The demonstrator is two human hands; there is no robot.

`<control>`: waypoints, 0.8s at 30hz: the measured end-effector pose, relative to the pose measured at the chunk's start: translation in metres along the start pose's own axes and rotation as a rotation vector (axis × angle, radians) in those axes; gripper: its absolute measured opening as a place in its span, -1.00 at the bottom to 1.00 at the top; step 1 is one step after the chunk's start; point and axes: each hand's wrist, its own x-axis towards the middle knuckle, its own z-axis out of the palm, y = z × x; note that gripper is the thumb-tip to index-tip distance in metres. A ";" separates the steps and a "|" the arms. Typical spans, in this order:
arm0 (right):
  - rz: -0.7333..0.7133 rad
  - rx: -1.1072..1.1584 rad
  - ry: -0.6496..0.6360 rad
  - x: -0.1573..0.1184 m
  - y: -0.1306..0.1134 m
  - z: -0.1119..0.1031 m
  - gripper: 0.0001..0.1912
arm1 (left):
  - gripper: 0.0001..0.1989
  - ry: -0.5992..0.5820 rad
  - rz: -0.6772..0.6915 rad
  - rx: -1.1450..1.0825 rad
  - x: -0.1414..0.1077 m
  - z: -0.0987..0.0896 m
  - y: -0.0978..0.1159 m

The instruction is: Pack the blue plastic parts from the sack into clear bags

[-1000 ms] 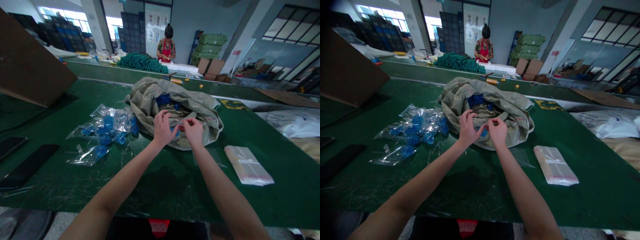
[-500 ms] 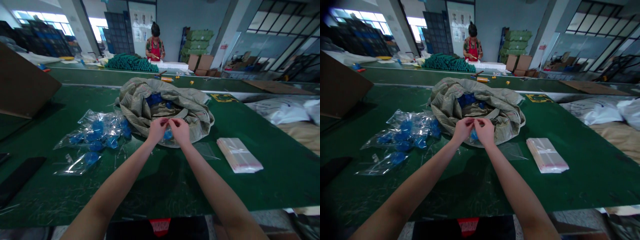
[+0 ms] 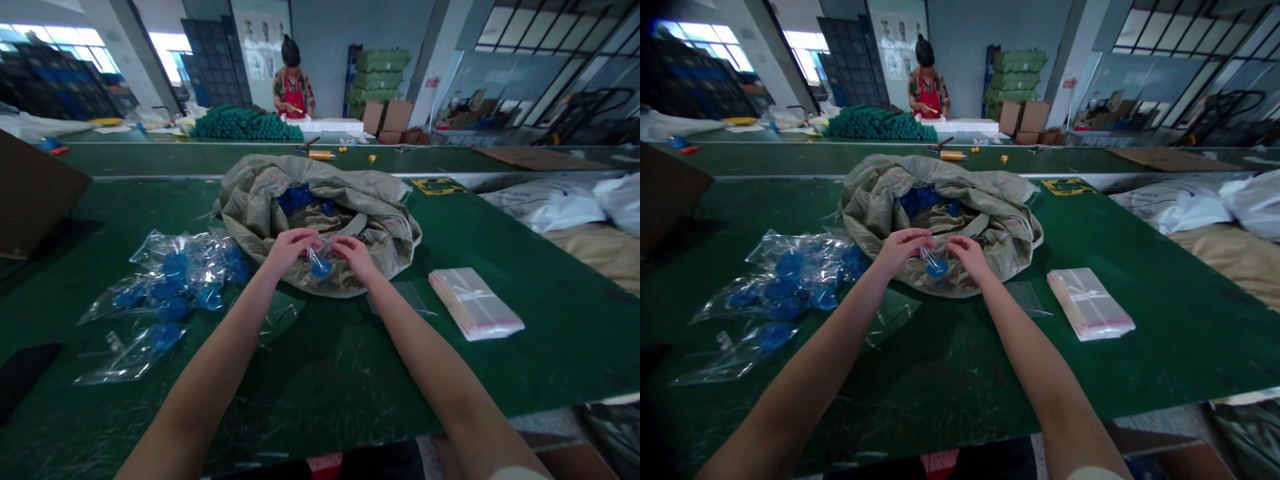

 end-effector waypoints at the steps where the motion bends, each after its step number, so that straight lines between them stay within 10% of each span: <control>1: -0.014 -0.004 -0.010 -0.001 -0.002 -0.002 -0.72 | -0.67 -0.019 -0.002 -0.008 0.001 -0.002 0.002; 16: -0.137 -0.164 0.079 -0.009 0.012 -0.015 -0.74 | -0.77 0.009 -0.054 0.089 0.025 -0.001 -0.025; 20: -0.149 -0.134 0.080 -0.007 0.012 -0.014 -0.76 | -0.81 0.231 0.336 0.536 0.022 0.005 -0.022; 24: -0.161 -0.150 0.079 -0.006 0.010 -0.013 -0.76 | -0.81 0.058 0.661 1.030 0.014 0.027 -0.012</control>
